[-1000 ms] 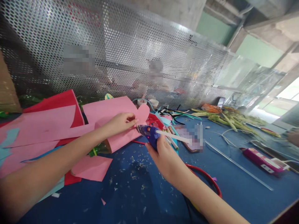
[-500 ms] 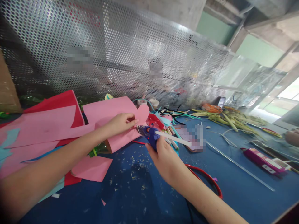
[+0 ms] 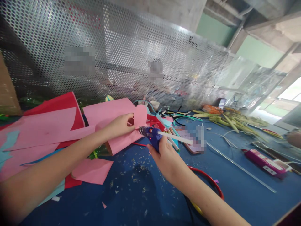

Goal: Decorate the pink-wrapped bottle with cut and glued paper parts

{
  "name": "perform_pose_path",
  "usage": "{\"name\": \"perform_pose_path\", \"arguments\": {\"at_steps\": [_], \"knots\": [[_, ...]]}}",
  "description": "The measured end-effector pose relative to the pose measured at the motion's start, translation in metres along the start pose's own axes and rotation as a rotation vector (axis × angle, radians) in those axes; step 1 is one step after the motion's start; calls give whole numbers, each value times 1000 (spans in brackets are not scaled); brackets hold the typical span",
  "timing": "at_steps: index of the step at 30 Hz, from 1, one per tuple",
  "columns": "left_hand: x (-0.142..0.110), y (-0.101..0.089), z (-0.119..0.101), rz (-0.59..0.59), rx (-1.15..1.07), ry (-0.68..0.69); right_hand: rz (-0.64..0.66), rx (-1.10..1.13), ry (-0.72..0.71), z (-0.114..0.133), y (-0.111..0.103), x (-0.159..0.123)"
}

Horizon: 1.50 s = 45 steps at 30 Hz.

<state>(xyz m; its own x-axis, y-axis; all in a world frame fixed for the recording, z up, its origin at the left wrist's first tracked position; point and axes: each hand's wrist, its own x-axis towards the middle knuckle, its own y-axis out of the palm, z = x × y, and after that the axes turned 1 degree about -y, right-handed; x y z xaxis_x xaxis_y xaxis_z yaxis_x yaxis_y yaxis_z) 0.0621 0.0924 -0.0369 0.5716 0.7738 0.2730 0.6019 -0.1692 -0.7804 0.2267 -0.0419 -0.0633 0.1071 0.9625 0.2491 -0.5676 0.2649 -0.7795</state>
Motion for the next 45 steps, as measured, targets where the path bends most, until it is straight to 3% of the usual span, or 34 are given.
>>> {"name": "perform_pose_path", "arguments": {"at_steps": [7, 12, 45], "knots": [[-1, 1, 1, 9, -40, 14, 17, -77, -159, -9, -7, 6], [0, 2, 6, 6, -58, 29, 100, -126, -82, -10, -8, 6], [2, 3, 10, 5, -95, -48, 75, -117, -76, -8, -5, 4]]}}
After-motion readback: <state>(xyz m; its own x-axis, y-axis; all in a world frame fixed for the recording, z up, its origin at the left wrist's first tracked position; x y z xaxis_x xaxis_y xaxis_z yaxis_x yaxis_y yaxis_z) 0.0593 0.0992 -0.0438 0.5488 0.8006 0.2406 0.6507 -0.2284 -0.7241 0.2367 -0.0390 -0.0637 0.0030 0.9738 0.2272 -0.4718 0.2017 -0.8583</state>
